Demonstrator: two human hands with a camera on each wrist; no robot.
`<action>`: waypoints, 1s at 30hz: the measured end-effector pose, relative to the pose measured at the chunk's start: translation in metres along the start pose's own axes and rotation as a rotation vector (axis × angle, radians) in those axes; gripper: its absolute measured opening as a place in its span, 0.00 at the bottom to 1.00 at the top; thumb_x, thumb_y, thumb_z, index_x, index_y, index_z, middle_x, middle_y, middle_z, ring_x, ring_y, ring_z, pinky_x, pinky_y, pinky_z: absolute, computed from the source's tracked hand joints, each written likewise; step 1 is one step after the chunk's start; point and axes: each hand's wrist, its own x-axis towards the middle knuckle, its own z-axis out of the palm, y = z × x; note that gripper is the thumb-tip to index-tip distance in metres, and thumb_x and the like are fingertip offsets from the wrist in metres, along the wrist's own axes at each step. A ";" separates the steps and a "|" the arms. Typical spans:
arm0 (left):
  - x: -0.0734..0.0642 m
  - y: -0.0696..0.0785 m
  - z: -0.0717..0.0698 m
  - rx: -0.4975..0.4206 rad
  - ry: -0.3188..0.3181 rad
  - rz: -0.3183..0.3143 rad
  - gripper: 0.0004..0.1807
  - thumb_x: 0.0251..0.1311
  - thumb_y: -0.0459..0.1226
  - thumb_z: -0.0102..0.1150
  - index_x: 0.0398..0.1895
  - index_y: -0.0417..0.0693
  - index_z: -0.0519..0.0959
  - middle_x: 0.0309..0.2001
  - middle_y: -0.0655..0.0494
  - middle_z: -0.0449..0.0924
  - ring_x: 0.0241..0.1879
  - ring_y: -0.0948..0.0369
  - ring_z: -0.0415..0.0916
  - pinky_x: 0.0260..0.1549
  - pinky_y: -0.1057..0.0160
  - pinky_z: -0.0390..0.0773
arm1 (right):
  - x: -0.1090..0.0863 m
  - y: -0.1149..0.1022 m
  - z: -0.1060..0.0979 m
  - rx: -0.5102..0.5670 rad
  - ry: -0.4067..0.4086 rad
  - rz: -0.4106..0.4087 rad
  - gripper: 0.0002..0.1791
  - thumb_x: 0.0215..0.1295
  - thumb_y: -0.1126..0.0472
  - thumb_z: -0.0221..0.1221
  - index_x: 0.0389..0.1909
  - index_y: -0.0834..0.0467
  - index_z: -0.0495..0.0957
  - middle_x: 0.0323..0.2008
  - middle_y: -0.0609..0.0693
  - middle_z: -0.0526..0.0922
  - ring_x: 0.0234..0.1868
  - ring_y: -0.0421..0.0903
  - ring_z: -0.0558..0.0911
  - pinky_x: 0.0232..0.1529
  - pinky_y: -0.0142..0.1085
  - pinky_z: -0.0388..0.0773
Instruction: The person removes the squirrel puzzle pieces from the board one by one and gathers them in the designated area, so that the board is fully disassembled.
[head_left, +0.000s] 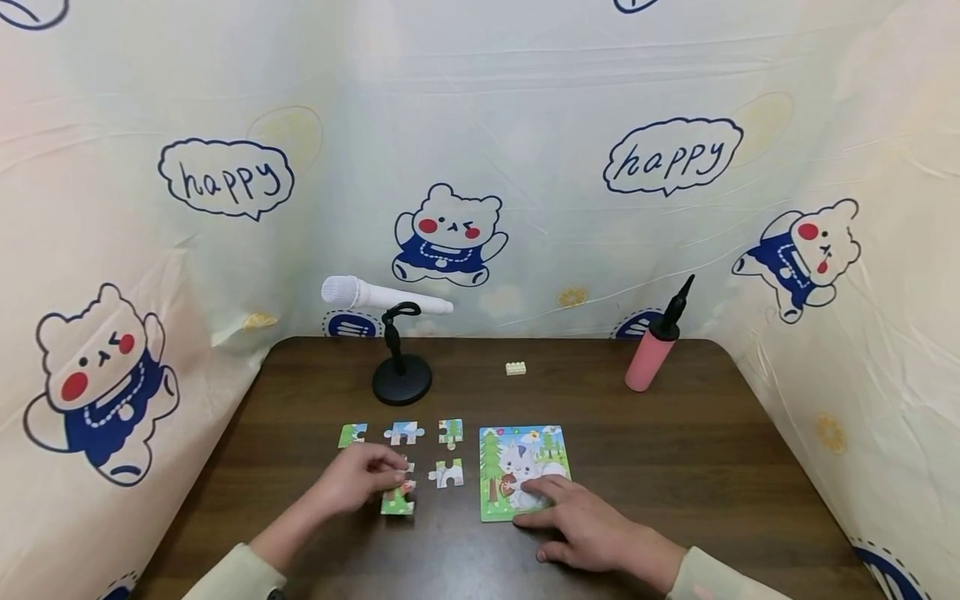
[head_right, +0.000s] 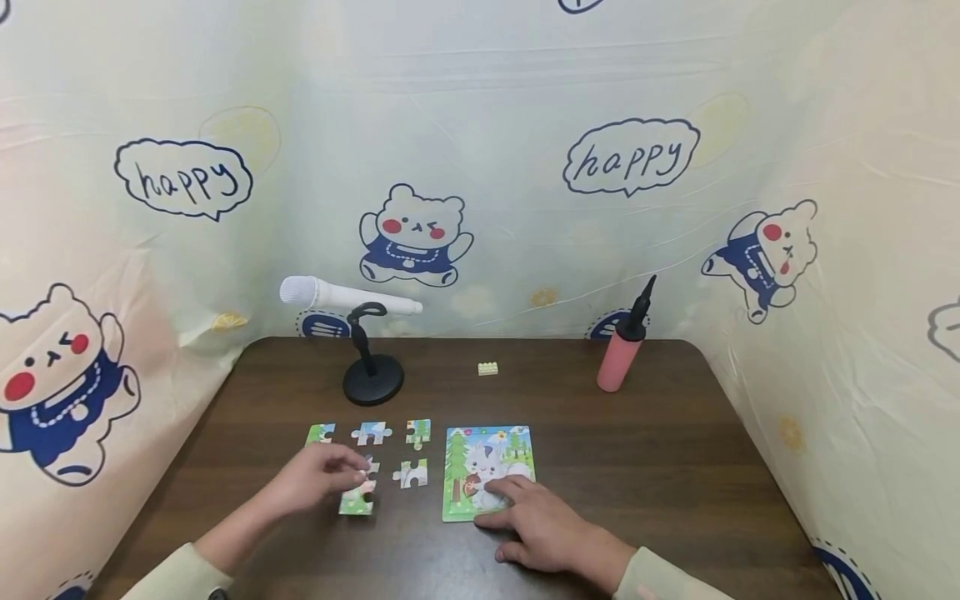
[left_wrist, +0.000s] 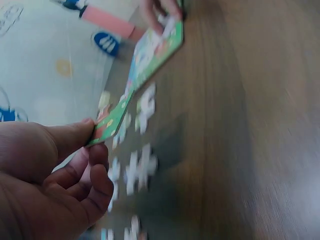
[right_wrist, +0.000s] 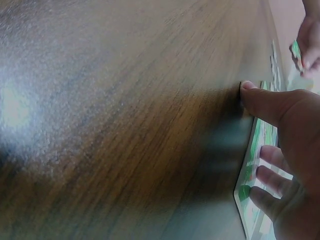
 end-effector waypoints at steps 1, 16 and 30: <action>-0.006 -0.005 -0.005 -0.003 0.005 -0.022 0.10 0.65 0.37 0.67 0.44 0.38 0.86 0.32 0.54 0.85 0.27 0.59 0.77 0.23 0.62 0.77 | 0.000 0.000 0.000 0.000 -0.001 0.000 0.26 0.70 0.44 0.63 0.69 0.33 0.74 0.73 0.50 0.69 0.71 0.51 0.69 0.66 0.53 0.72; -0.050 -0.054 -0.036 0.055 0.075 -0.168 0.06 0.59 0.33 0.71 0.38 0.40 0.87 0.29 0.54 0.85 0.27 0.63 0.76 0.24 0.64 0.75 | -0.001 0.002 0.004 0.005 0.005 -0.003 0.26 0.70 0.43 0.63 0.69 0.33 0.74 0.72 0.50 0.69 0.71 0.51 0.69 0.66 0.53 0.72; -0.047 -0.058 -0.030 0.183 0.123 -0.197 0.04 0.54 0.32 0.74 0.31 0.45 0.86 0.27 0.58 0.83 0.29 0.63 0.75 0.29 0.66 0.74 | -0.002 0.003 0.003 0.017 0.000 0.007 0.26 0.71 0.41 0.61 0.69 0.32 0.73 0.73 0.49 0.68 0.72 0.50 0.68 0.66 0.53 0.71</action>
